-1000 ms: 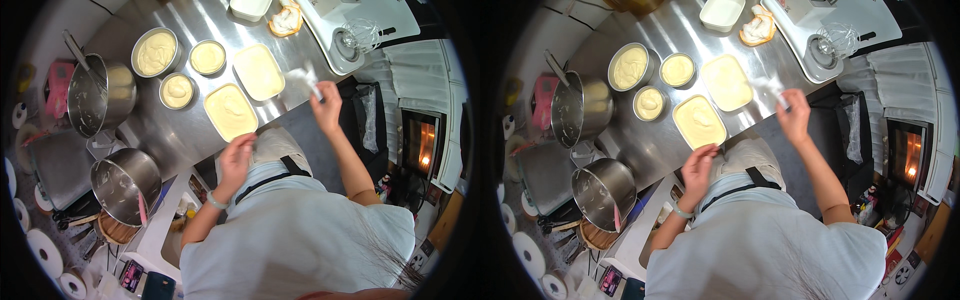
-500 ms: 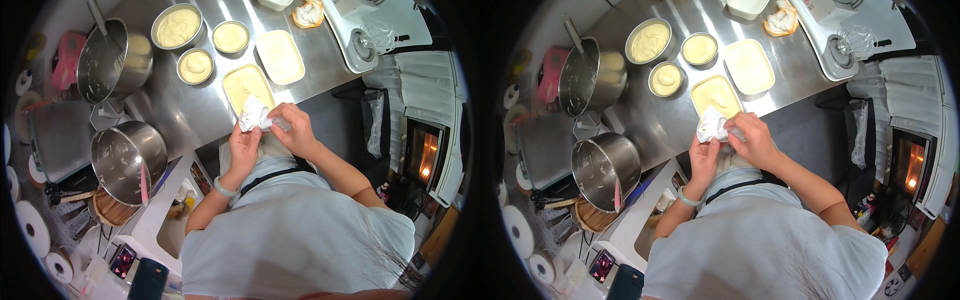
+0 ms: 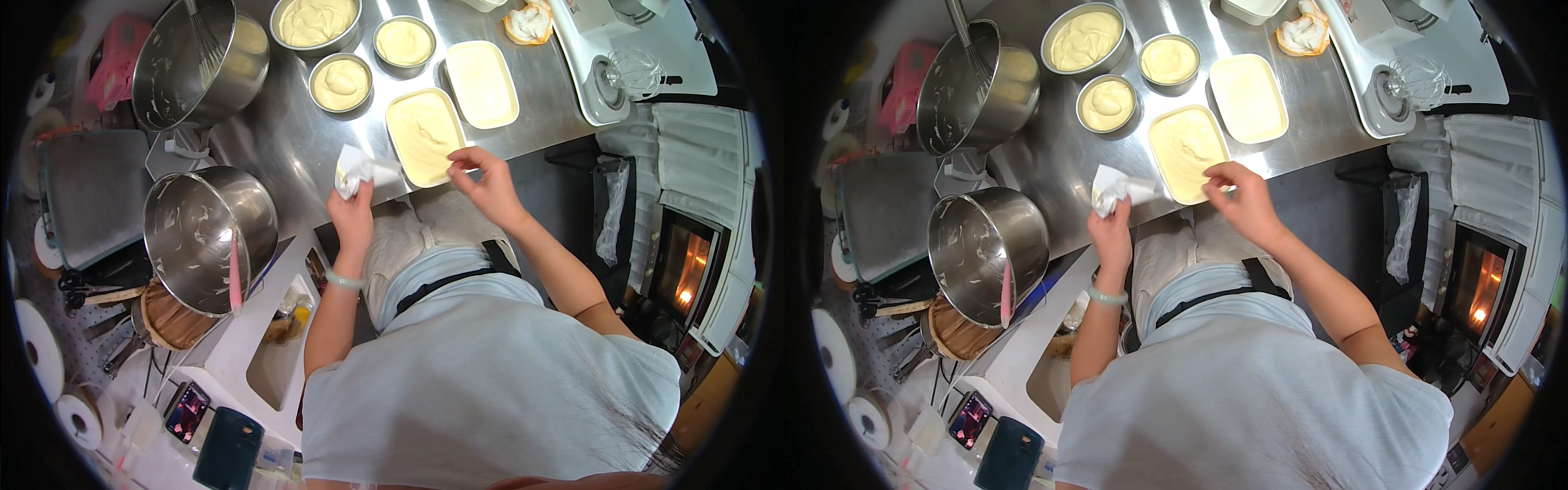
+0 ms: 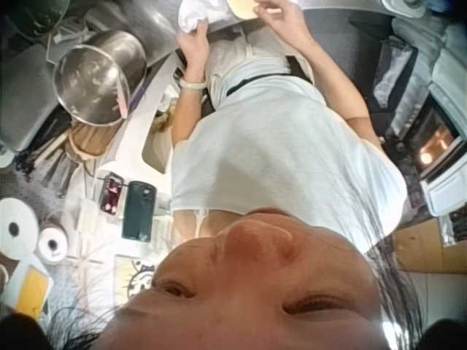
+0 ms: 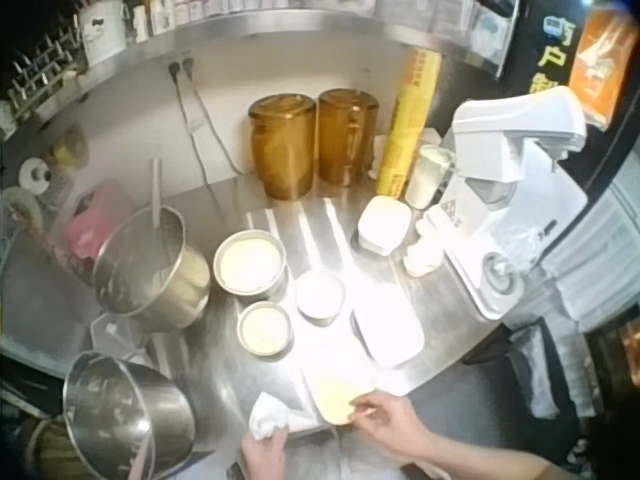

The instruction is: The person uses a spatula to scrape batter from a metal bowl and distribute it into several smaller round and rectangular containers, then places the containers into an oven.

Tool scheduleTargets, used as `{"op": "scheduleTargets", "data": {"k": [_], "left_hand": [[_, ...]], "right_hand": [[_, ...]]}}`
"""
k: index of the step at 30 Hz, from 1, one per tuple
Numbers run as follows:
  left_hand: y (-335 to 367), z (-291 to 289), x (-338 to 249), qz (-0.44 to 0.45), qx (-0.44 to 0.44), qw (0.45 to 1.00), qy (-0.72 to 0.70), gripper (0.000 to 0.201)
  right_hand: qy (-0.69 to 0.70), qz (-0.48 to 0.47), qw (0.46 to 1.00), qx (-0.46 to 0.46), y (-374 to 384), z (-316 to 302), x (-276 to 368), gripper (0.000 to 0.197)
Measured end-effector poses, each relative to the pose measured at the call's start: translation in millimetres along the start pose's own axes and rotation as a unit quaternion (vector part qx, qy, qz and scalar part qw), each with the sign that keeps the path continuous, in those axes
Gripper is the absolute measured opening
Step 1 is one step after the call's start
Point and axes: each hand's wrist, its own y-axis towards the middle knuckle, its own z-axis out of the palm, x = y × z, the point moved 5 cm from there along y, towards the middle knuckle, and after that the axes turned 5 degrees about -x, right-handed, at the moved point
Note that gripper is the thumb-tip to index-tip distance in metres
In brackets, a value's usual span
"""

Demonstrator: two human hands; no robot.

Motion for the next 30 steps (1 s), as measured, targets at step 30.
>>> {"op": "scheduleTargets", "data": {"k": [30], "left_hand": [[12.6,14.5,25.9,-0.009,0.04,0.993,0.107,0.015]], "right_hand": [[-0.045,0.054,0.994,-0.077,-15.4,-54.2,-46.5,0.018]]}}
